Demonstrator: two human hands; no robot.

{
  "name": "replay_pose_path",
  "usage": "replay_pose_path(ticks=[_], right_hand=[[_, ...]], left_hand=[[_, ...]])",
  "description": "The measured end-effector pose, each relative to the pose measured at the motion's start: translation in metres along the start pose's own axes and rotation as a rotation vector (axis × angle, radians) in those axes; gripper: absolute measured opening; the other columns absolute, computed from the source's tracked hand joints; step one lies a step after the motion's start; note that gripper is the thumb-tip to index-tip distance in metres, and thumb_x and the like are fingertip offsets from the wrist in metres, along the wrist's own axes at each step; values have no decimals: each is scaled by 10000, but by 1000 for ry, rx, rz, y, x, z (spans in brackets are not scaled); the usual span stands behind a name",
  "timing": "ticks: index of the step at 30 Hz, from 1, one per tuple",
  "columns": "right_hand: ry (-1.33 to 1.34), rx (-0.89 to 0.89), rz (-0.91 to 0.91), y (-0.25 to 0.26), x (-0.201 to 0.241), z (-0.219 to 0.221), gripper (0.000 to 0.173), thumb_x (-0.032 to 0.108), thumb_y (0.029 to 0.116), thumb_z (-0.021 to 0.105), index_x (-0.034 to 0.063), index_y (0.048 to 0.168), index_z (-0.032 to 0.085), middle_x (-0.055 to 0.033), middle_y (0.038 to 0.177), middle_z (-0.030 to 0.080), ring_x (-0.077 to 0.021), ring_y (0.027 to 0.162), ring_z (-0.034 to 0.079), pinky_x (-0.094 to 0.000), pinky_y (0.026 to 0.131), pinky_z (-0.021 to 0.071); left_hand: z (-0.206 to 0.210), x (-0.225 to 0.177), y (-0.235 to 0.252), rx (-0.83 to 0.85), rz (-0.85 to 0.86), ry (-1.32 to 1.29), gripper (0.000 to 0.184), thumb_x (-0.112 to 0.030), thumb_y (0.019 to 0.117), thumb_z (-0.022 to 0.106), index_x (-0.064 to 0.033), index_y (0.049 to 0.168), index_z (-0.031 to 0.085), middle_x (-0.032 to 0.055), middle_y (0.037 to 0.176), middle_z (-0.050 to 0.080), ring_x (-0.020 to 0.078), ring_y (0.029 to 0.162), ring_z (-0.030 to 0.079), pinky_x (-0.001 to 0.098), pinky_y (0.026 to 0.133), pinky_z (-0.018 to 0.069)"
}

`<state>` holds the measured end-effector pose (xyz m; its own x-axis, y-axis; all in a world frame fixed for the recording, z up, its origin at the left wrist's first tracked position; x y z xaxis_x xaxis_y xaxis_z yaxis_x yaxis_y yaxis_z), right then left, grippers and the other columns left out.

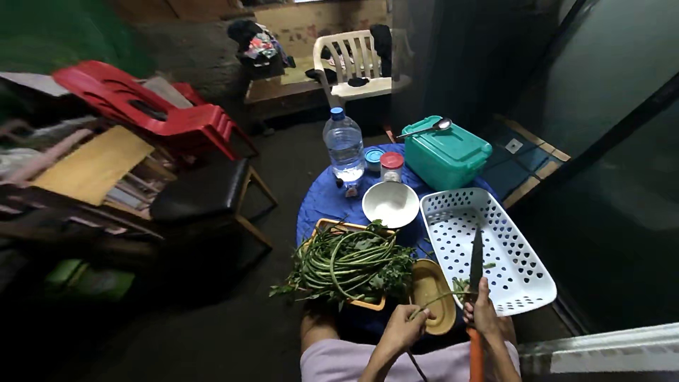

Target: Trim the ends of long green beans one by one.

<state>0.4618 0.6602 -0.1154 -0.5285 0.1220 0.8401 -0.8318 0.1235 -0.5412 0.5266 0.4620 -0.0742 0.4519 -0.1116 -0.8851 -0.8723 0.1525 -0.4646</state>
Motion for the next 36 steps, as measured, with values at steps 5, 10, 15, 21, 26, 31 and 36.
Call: replay_pose_path(ticks=[5, 10, 15, 21, 26, 31, 36], right_hand=[[-23, -60, 35, 9, -4, -10, 666, 607, 1067, 106, 113, 837, 489, 33, 512, 380, -90, 397, 404, -259, 404, 405], [-27, -36, 49, 10, -2, -16, 729, 606, 1065, 90, 64, 873, 539, 28, 499, 402, -98, 389, 425, -275, 407, 433], [-4, 9, -12, 4, 4, -14, 677, 532, 1093, 85, 116, 1417, 509, 30, 524, 374, -101, 387, 417, -278, 390, 421], [66, 267, -209, -10, -2, 3, 731, 491, 1072, 19, 66, 1291, 572, 66, 498, 427, -54, 381, 422, -236, 398, 434], [86, 263, -191, -11, -3, 8, 663, 472, 1086, 44, 59, 1165, 557, 63, 498, 417, -54, 381, 420, -223, 399, 435], [10, 92, -141, -12, -1, 9, 665, 490, 1106, 112, 60, 978, 604, 52, 505, 401, -61, 391, 396, -233, 399, 405], [-50, -81, -1, -10, 3, 11, 675, 574, 1085, 159, 53, 906, 550, 14, 551, 405, -109, 432, 421, -286, 439, 429]], left_hand=[[5, 4, -6, -90, 101, 78, 285, -290, 1044, 574, -60, 1074, 741, -12, 888, 680, 27, 682, 543, 245, 668, 469], [-3, 3, -6, -174, 139, 34, 291, -255, 1068, 524, -76, 1064, 753, -40, 816, 652, 22, 614, 509, 224, 596, 443], [-8, 2, 2, -195, 131, -94, 295, -224, 1082, 504, -61, 1057, 749, -61, 646, 533, 22, 493, 412, 198, 482, 369], [4, -4, 9, -105, 114, -138, 318, -233, 1090, 478, -60, 1036, 740, -76, 618, 497, 12, 479, 391, 185, 466, 347], [6, -4, 12, -51, 93, -195, 341, -235, 1101, 450, -49, 1044, 730, -84, 586, 458, 10, 462, 372, 181, 451, 335], [10, -4, 9, -47, 59, -136, 300, -220, 1087, 493, -53, 1046, 738, -78, 606, 490, 8, 468, 390, 182, 458, 352], [21, 2, 11, -64, 42, 13, 303, -245, 1081, 501, -79, 1031, 748, -70, 642, 520, 24, 501, 411, 214, 499, 374]])
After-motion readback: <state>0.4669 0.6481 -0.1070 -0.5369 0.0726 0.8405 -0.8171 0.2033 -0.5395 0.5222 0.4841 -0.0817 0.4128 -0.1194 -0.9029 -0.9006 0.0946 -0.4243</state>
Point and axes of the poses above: each hand's wrist, its own y-axis towards the middle knuckle, its own z-axis out of the palm, x = y × z, the point moved 2 cm from there along y, towards the middle knuckle
